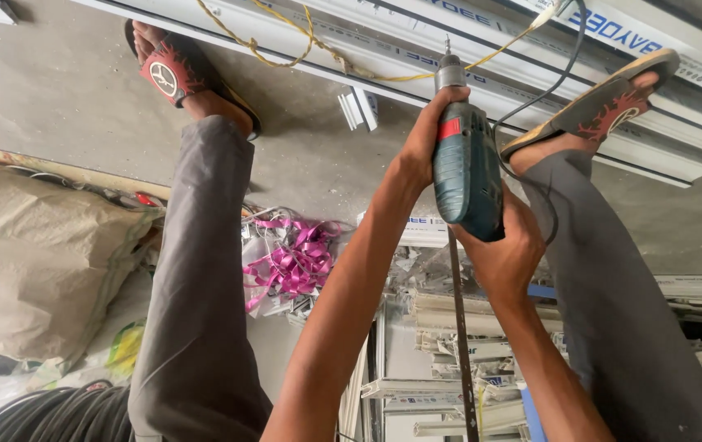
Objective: Drilling holes into aluminum or PVC window frame profiles using a hand drill.
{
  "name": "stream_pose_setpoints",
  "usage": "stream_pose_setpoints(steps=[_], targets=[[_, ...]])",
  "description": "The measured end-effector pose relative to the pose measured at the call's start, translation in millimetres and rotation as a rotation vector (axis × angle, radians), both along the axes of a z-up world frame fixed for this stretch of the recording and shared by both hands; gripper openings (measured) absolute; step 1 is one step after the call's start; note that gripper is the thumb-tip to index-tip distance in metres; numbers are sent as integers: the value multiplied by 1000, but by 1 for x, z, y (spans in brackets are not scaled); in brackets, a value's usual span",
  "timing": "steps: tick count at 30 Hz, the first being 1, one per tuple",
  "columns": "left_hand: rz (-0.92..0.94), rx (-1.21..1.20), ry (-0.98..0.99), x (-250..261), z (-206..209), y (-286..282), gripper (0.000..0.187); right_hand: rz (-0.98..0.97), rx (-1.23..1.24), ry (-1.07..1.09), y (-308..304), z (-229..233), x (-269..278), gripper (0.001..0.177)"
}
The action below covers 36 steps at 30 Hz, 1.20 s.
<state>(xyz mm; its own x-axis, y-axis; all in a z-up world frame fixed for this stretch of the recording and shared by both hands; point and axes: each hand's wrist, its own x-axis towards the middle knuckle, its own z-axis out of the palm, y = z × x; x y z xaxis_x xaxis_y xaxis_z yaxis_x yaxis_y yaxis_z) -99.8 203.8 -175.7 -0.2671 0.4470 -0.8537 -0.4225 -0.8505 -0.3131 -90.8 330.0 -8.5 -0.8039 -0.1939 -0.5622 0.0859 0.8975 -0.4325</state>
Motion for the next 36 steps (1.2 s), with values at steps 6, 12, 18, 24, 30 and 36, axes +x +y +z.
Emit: stream_pose_setpoints(steps=[6,12,18,24,30,36], targets=[[-18,2,43,-1,3,2,46,-34,11,65,-4,6,9,75],[-20,21,58,-3,4,1,47,-117,-1,26,5,3,15,74],[-70,-42,-25,13,-11,6,50,-35,0,43,5,-2,12,68],[-119,-96,16,9,-19,4,55,-25,24,34,9,-17,18,67],[-92,-100,67,3,-30,5,54,-15,44,42,13,-27,12,68],[-114,-117,83,3,-31,5,54,-24,16,21,15,-29,9,68]])
